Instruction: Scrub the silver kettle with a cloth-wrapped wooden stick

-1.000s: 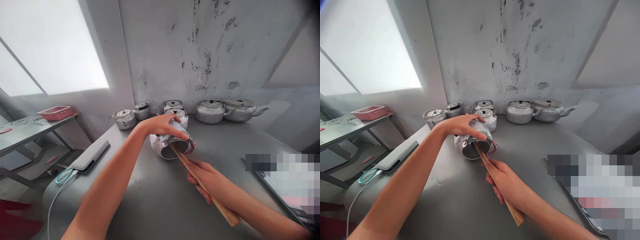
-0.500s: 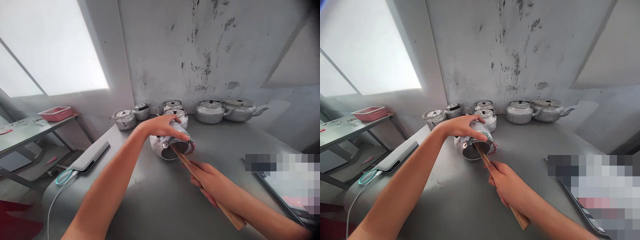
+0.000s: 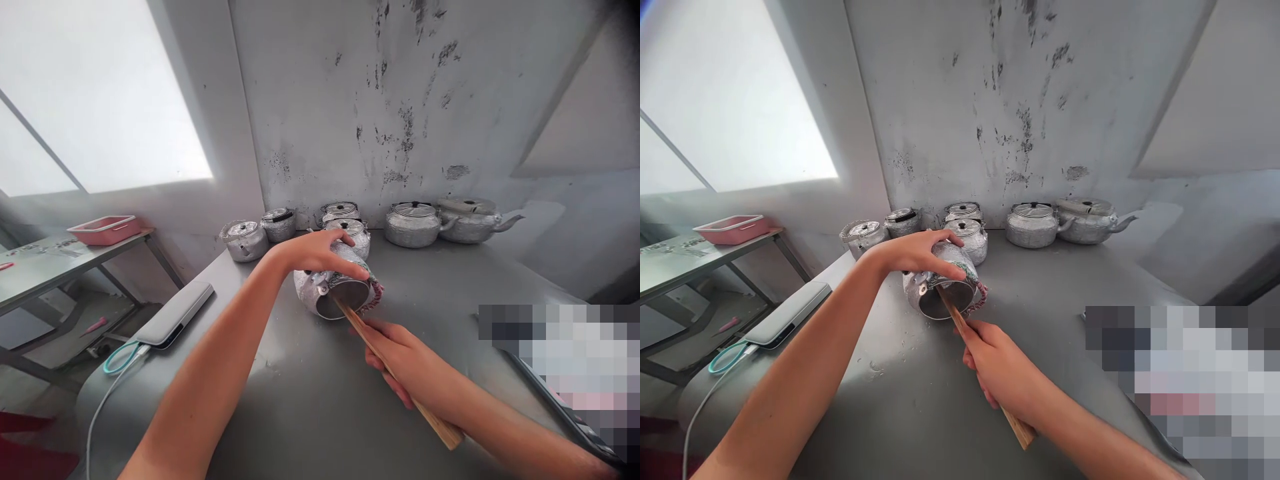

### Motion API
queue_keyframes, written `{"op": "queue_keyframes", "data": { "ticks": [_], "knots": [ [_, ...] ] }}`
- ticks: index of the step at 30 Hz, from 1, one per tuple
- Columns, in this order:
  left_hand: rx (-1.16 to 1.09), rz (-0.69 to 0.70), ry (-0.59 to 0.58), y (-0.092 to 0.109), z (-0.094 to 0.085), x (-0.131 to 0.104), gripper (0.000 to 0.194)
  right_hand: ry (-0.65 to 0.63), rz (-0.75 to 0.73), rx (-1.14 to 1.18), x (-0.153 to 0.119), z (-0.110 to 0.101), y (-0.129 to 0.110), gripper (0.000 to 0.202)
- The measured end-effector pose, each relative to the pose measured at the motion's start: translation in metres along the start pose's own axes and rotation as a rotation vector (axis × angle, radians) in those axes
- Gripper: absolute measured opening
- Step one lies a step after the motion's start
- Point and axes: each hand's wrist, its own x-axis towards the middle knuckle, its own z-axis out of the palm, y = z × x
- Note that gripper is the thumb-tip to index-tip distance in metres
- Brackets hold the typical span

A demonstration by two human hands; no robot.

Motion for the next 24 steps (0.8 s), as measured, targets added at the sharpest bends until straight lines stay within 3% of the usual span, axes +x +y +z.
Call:
{"op": "queue_keyframes", "data": {
  "ticks": [12, 19, 24],
  "knots": [
    [-0.031, -0.014, -0.017, 0.000, 0.000, 0.000, 0.087, -0.015, -0.015, 0.053, 0.003, 0.007, 0.003, 0.043],
    [0.004, 0.002, 0.000, -0.002, 0.000, 0.001, 0.088, -0.010, -0.023, -0.202, 0.000, -0.003, 0.004, 0.046],
    [0.008, -0.004, -0.002, -0.003, 0.001, -0.001, 0.090, 0.103, -0.130, -0.439, -0.003, -0.004, 0.007, 0.031]
  ]
}}
